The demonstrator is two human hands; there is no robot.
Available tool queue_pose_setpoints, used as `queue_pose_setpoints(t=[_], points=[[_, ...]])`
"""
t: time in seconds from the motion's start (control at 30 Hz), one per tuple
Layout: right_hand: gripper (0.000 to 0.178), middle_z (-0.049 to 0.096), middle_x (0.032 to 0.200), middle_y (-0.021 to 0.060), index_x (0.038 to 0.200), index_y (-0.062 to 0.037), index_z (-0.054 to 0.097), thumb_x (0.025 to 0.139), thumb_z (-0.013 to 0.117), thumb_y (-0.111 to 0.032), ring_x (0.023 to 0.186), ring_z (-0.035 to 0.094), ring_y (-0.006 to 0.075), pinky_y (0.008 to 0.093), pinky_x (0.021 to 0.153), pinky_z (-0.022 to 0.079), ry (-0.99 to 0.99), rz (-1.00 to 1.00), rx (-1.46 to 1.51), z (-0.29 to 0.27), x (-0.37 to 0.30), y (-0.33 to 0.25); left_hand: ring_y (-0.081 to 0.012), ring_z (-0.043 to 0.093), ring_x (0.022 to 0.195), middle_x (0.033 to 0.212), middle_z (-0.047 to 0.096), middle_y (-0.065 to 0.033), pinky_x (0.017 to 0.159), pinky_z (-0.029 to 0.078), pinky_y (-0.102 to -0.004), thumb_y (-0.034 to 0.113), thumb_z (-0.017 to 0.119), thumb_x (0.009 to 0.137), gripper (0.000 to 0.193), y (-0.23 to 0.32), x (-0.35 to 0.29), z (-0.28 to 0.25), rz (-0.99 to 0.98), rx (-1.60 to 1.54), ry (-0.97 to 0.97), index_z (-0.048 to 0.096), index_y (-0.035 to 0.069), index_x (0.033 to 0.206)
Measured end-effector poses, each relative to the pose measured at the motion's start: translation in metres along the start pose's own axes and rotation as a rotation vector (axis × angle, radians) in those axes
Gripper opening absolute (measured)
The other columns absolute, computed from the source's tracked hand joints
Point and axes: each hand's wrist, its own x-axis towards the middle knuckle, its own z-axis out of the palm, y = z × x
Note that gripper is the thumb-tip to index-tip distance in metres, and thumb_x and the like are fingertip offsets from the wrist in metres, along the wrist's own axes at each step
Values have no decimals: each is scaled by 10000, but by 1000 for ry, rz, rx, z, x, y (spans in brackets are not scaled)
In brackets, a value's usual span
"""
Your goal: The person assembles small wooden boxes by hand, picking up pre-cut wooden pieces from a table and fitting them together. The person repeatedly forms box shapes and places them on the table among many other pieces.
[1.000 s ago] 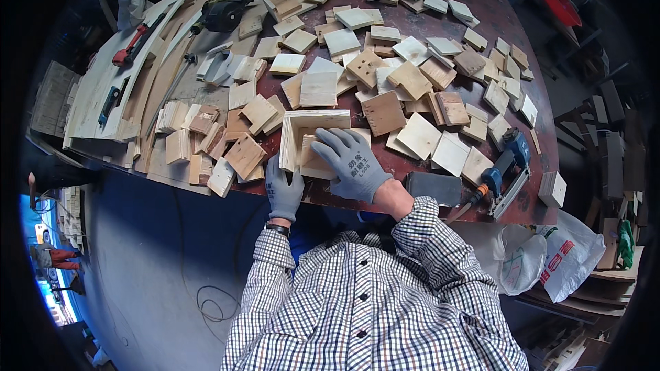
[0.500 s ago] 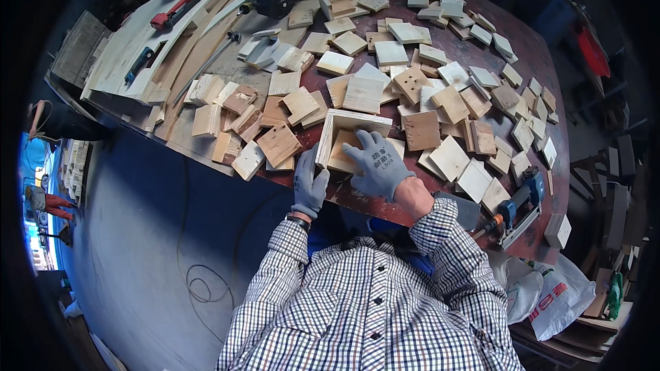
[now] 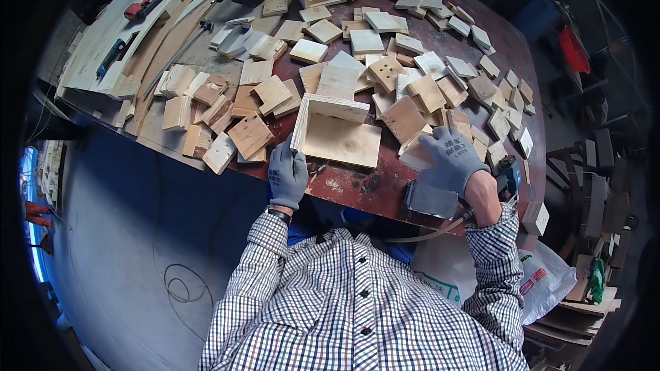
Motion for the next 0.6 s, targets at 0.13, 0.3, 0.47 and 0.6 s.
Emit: queue_pose_setpoints(t=[0.13,0.3,0.47,0.6], points=[[741,508,1438,234,1378,-103,570,726,812,-357,1307,528,425,480,1091,470,278,-201,237,24,2,-15,-404,617,1069,1195,651,-233,965,496,-499,228,562,998,496,6,4,-5,-19,-74,-27,558,-22,1426],[750,446,1504,263,1391,-111,551,712,827,-272,1335,493,475,527,1120,449,587,-293,426,67,60,-87,-398,622,1074,1211,650,-238,970,495,-493,284,563,1032,514,9,6,-6,-74,-48,0,550,-13,1452],[619,563,1349,250,1285,-99,676,757,791,-400,1217,573,430,499,1037,493,306,-301,298,52,85,-118,-392,619,1061,1208,658,-214,959,495,-488,319,518,1082,499,2,4,-4,-60,-32,-17,537,18,1479],[598,609,1270,223,1197,-70,754,790,761,-509,1170,597,366,443,982,511,-140,-184,-87,13,45,-88,-385,613,1034,1150,657,-197,936,495,-479,327,511,1088,496,12,5,1,-50,-50,-10,539,21,1478]])
